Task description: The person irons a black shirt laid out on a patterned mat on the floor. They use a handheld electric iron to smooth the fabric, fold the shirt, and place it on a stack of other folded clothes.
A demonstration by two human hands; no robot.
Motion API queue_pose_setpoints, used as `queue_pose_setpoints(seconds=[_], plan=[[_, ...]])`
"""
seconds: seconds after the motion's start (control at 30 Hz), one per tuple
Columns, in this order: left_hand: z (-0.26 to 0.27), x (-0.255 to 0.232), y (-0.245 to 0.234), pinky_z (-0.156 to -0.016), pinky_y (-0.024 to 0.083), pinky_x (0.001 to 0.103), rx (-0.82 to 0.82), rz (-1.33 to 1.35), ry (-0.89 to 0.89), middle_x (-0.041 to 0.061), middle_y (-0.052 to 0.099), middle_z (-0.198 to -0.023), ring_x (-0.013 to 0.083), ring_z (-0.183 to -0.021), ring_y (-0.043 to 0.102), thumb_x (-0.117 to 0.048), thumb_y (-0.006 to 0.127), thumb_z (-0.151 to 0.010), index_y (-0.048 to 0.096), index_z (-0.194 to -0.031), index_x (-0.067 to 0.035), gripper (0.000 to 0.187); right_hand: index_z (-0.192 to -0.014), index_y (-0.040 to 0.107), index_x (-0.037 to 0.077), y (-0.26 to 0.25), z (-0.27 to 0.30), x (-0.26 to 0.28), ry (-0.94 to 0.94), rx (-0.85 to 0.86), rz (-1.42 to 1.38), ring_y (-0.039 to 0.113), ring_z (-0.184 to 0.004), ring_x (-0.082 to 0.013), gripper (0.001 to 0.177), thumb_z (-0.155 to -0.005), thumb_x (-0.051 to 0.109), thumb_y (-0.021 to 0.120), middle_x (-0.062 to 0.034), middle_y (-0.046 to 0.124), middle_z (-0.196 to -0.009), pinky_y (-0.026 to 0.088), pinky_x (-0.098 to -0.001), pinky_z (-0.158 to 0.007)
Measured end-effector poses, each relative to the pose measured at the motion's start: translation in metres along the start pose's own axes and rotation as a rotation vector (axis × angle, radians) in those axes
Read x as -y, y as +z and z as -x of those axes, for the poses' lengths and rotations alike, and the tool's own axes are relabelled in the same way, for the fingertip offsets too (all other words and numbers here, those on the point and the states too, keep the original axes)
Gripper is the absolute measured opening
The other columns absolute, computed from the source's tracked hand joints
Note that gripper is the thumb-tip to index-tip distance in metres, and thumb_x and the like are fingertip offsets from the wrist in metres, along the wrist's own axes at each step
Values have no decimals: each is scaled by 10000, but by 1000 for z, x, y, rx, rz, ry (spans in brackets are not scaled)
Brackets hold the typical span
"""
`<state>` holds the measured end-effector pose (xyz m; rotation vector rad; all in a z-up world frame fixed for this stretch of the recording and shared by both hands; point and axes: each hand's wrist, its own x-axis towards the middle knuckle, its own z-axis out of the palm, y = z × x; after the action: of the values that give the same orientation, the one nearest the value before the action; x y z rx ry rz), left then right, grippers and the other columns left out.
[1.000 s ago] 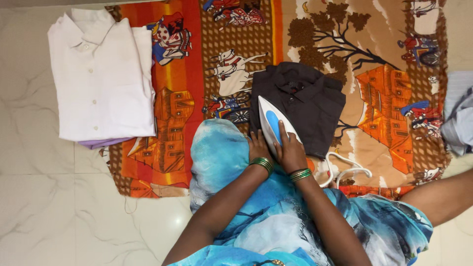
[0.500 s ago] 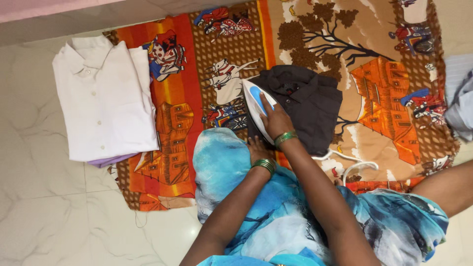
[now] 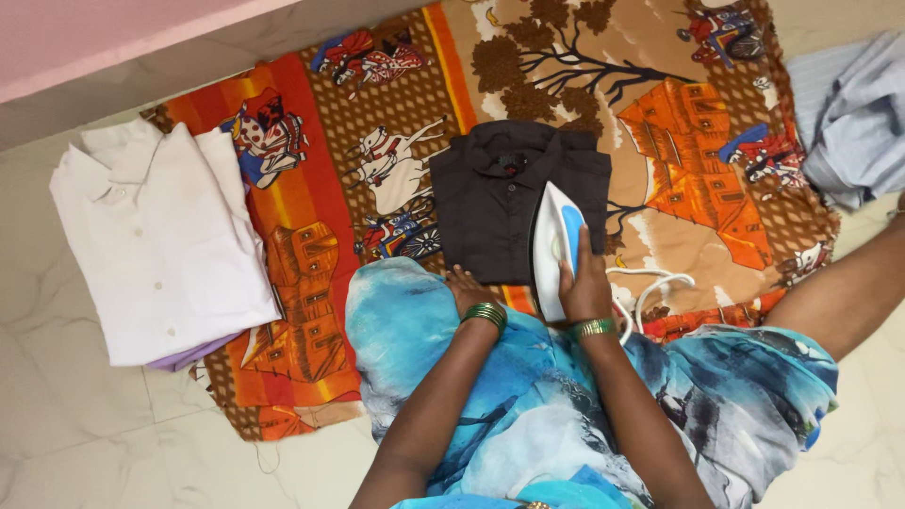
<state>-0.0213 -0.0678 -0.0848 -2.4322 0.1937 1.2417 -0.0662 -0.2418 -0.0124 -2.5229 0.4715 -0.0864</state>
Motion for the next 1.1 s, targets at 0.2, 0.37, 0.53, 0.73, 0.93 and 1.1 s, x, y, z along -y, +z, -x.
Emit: queue_pose_setpoints(seconds=[0.2,0.37,0.53,0.73,0.93,1.1], plan=[[-7,0,5,-1198,71,643,-39,5,-36,255,14,-1696,508,-1550,61,-547,316,-1054,105,-1622,19,830,-1650,129,276,18,-116,35,257,66,87,654,-980,-485,822,-1003,282,635,-299,568,-1198,537,-559,-841],[5,6,3,-1203,45,636,-134,61,-31,287,55,-1694,502,-1537,86,-512,371,-1045,140,-1616,64,843,-1642,73,305,4,-119,37,294,120,33,669,-958,-480,839,-999,305,612,-321,543,-1244,556,-549,-806],[3,-4,10,-1199,39,655,-696,271,121,191,128,-1704,429,-1546,129,-425,473,-978,200,-1632,-62,796,-1649,115,246,-6,-33,6,144,125,39,657,-901,-505,848,-976,338,623,-336,586,-1129,556,-555,-771],[-12,-30,-19,-1172,-36,728,-583,334,268,70,-67,-1732,394,-1576,-68,-547,398,-1003,96,-1639,-352,730,-1629,218,226,-19,46,-1,94,44,61,667,-811,-456,778,-967,331,614,-275,628,-1060,559,-543,-662],[-13,-31,-34,-1142,-98,766,-367,393,219,46,-229,-1710,384,-1554,-226,-665,311,-997,-15,-1641,-387,773,-1638,222,195,-13,-7,-6,64,-171,121,657,-853,-495,816,-943,293,638,-381,548,-1215,568,-517,-691],[-13,-29,-36,-1138,-118,762,-290,370,211,52,-266,-1701,393,-1543,-266,-679,273,-996,-61,-1639,-377,785,-1653,118,264,0,-129,-16,326,-6,2,650,-988,-507,792,-1017,287,588,-316,543,-1235,542,-568,-845]])
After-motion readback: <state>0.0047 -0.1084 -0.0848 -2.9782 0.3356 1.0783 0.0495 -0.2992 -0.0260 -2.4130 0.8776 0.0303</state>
